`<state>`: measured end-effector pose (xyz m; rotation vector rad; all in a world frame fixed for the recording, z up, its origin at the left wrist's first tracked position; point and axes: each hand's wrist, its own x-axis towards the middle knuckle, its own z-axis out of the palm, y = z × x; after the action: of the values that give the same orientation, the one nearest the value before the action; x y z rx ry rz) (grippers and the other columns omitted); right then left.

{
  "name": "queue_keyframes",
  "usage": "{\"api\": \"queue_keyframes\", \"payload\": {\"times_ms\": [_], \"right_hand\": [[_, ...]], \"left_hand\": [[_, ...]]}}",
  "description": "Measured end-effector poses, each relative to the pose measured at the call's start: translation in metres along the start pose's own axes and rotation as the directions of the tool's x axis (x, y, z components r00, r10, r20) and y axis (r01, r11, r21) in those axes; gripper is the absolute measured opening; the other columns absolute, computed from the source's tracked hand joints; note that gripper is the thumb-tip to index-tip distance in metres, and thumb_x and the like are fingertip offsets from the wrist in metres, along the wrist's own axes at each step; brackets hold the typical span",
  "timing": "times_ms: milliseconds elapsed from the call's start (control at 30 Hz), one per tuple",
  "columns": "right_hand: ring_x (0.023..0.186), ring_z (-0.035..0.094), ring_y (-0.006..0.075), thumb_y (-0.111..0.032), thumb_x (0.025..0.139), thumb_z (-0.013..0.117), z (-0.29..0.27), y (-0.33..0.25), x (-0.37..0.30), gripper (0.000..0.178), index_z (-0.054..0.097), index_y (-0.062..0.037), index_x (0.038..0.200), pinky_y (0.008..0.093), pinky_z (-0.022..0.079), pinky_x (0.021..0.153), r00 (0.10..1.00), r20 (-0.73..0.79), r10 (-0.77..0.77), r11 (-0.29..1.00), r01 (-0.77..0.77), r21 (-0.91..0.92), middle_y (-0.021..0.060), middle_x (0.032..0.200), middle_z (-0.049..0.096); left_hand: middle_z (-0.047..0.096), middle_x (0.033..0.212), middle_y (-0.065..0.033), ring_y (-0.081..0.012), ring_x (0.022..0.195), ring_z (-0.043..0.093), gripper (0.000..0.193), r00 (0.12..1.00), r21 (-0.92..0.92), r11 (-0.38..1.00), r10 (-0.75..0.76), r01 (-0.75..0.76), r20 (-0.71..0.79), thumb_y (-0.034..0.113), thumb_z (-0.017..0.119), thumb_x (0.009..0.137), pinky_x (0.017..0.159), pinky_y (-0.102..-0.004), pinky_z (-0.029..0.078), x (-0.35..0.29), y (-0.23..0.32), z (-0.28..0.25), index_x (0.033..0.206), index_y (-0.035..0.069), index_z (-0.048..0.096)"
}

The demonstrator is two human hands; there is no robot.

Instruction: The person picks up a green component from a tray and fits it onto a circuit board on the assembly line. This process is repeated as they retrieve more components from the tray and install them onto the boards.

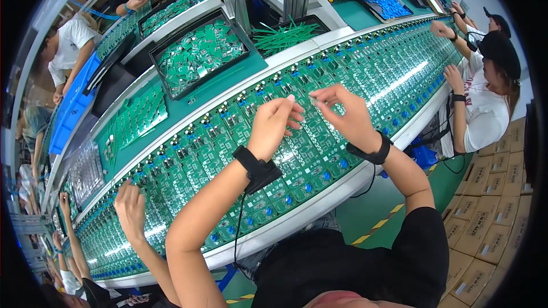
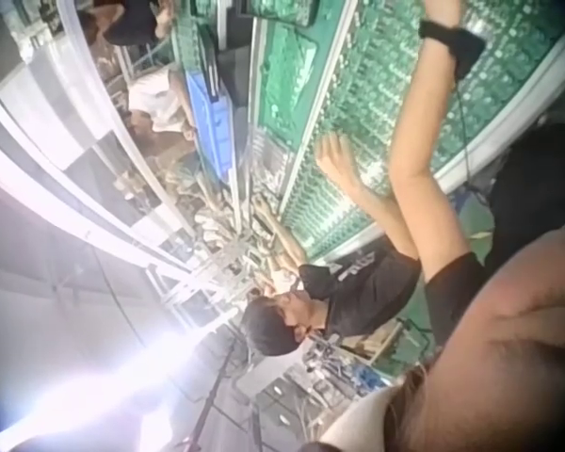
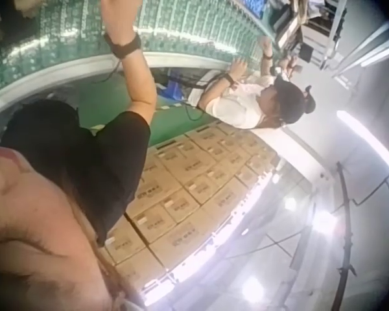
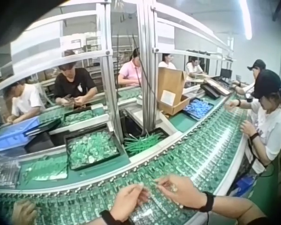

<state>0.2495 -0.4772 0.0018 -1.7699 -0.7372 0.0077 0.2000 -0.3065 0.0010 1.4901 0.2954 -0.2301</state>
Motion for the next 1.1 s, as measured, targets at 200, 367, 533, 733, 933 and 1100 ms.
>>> {"api": "queue_keyframes", "payload": {"times_ms": [200,367,533,733,933,1100], "right_hand": [[0.086,0.061,0.0208,0.000,0.070,0.066,-0.002,-0.004,-0.011,0.016,0.058,-0.0028,0.082,0.0284,0.049,0.073,0.957,0.149,-0.250,0.902,0.286,-0.322,0.0090,0.098,0.061],[0.087,0.060,0.0224,0.000,0.067,0.067,-0.009,-0.001,-0.009,0.018,0.059,-0.0032,0.083,0.0290,0.048,0.074,0.994,0.089,-0.070,0.997,0.073,-0.033,0.0091,0.097,0.061],[0.088,0.058,0.0236,0.000,0.070,0.062,-0.049,0.040,0.012,0.016,0.060,-0.0045,0.085,0.0306,0.046,0.077,0.960,0.019,-0.279,0.832,0.252,-0.494,0.0085,0.096,0.060],[0.084,0.057,0.0253,-0.002,0.071,0.061,-0.094,0.091,0.041,0.021,0.056,-0.0083,0.090,0.0326,0.046,0.070,0.998,-0.023,-0.053,0.812,0.030,-0.583,0.0076,0.089,0.058],[0.083,0.058,0.0232,0.000,0.070,0.060,-0.096,0.110,0.061,0.024,0.054,-0.0066,0.093,0.0316,0.047,0.071,0.982,0.176,-0.070,0.695,0.175,-0.698,0.0078,0.092,0.058],[0.082,0.057,0.0249,0.001,0.070,0.060,-0.096,0.117,0.070,0.025,0.053,-0.0072,0.092,0.0336,0.047,0.070,0.960,0.261,-0.102,0.671,0.259,-0.694,0.0080,0.091,0.057]], "left_hand": [[0.060,0.069,-0.0074,-0.0127,0.057,0.058,0.032,0.994,0.146,0.984,0.101,-0.106,0.040,0.027,0.047,0.090,0.051,-0.0267,0.045,0.000,-0.008,0.013,0.078,-0.001,0.057],[0.060,0.067,-0.0084,-0.0132,0.056,0.058,0.031,0.987,0.196,0.968,0.150,-0.158,0.052,0.027,0.048,0.089,0.051,-0.0266,0.045,0.000,-0.009,0.013,0.079,-0.002,0.057],[0.061,0.074,-0.0036,-0.0094,0.061,0.058,0.020,0.986,0.445,0.889,0.153,-0.109,-0.063,0.019,0.047,0.087,0.048,-0.0219,0.041,0.027,0.018,-0.045,0.089,0.004,0.060],[0.062,0.082,-0.0084,-0.0272,0.076,0.060,0.017,0.791,0.917,0.384,0.525,0.109,-0.314,0.018,0.060,0.076,0.067,-0.0353,0.048,0.059,0.033,-0.151,0.091,0.010,0.061],[0.058,0.089,-0.0098,-0.0271,0.084,0.058,0.021,0.811,0.953,0.189,0.502,0.236,-0.300,0.018,0.066,0.071,0.073,-0.0367,0.047,0.059,0.022,-0.164,0.089,0.009,0.061],[0.056,0.094,-0.0109,-0.0283,0.090,0.056,0.019,0.872,0.954,0.200,0.398,0.223,-0.287,0.016,0.068,0.069,0.073,-0.0385,0.047,0.066,0.022,-0.162,0.086,0.011,0.061]]}}
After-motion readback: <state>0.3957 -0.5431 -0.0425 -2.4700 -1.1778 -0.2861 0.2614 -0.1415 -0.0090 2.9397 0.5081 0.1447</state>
